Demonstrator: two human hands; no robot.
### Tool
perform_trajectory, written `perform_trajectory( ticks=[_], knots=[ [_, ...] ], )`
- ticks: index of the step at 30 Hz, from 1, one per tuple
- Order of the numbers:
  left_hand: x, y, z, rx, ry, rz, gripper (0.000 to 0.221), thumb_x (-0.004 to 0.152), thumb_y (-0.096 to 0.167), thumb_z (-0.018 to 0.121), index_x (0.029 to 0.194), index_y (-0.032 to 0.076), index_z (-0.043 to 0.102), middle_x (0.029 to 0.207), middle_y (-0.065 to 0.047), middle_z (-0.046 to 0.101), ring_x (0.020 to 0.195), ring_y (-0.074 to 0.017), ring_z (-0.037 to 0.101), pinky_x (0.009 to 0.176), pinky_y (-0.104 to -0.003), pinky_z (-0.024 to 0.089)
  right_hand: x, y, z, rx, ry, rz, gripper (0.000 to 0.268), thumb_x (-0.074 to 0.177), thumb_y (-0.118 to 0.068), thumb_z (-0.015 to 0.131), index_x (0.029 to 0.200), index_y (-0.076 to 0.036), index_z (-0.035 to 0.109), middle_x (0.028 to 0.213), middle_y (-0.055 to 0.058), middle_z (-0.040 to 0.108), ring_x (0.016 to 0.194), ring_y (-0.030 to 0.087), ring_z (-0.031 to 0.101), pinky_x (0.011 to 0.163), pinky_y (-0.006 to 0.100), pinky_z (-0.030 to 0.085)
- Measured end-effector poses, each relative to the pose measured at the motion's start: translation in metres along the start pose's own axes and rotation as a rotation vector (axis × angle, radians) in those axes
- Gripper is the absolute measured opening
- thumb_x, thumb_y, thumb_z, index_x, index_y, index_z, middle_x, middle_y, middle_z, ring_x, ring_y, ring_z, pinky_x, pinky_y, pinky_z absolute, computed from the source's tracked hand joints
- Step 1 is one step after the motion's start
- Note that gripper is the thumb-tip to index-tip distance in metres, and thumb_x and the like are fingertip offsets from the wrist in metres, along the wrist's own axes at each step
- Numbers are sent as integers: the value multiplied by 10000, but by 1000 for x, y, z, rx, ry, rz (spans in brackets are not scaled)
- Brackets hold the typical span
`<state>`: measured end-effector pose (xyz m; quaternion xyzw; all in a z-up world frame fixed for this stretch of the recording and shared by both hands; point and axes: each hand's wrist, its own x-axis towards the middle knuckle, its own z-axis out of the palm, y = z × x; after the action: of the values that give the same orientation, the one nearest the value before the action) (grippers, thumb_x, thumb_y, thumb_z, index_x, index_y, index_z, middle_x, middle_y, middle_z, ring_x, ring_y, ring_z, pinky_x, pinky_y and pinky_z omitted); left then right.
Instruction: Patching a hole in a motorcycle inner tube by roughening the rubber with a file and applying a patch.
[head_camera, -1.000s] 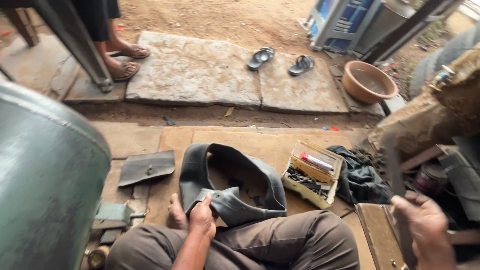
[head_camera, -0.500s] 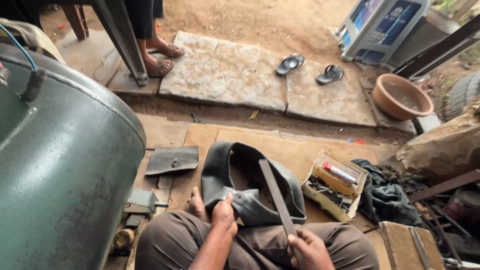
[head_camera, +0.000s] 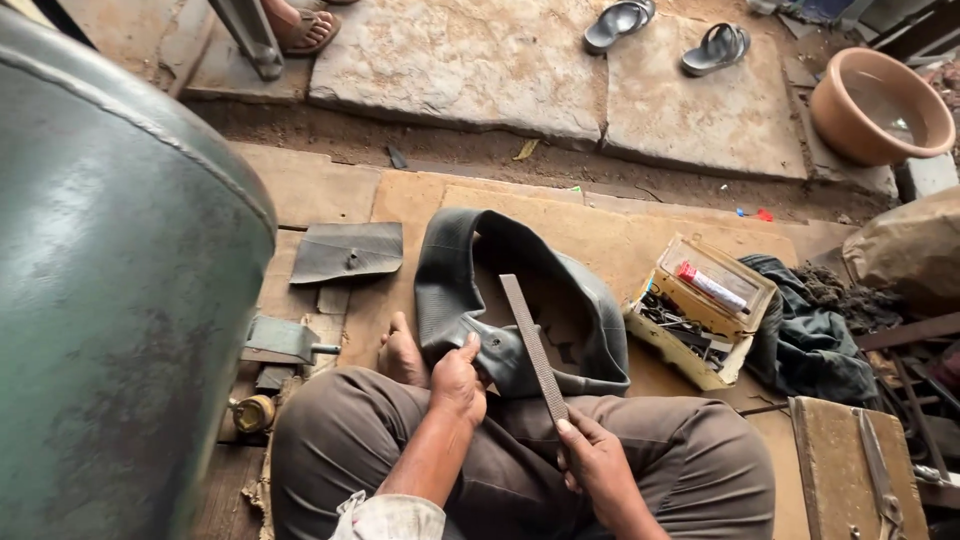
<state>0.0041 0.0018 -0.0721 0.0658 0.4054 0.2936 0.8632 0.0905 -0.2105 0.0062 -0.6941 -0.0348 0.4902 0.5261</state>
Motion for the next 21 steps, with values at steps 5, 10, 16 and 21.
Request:
perform_trajectory(
  ticks=[5,10,16,21],
  knots=[
    [-21,8,7,12,-24,16,200,963,221,662,1058,46,673,964,-66,728,842,-209,695,795,-376,543,-7,-14,9,-29,-19,45,493,962,-267,636,1442,-161,600,578,54,576,383,129,440,376,271,352],
    [-31,-1,0,165,-30,56,246,821,-10,733,1046,6,636,1006,-93,729,921,-223,688,861,-344,525,-14,-12,10,-128,2,-28,521,957,-261,616,1468,-162,592,567,33,558,390,102,422,378,258,352],
    [-30,-6,-4,177,-7,58,295,704,-132,695,900,22,539,896,-76,644,851,-184,599,867,-320,476,-17,-1,-2,-141,54,-30,545,940,-250,634,1474,-155,586,550,33,547,391,110,427,380,266,361],
    [-33,-3,-4,227,-13,43,278,703,-100,717,821,51,516,811,-83,586,767,-189,533,783,-331,457,-9,64,-82,-456,-215,-759,492,1015,-56,644,1480,17,498,1207,191,683,1085,173,618,939,310,445]
  ],
)
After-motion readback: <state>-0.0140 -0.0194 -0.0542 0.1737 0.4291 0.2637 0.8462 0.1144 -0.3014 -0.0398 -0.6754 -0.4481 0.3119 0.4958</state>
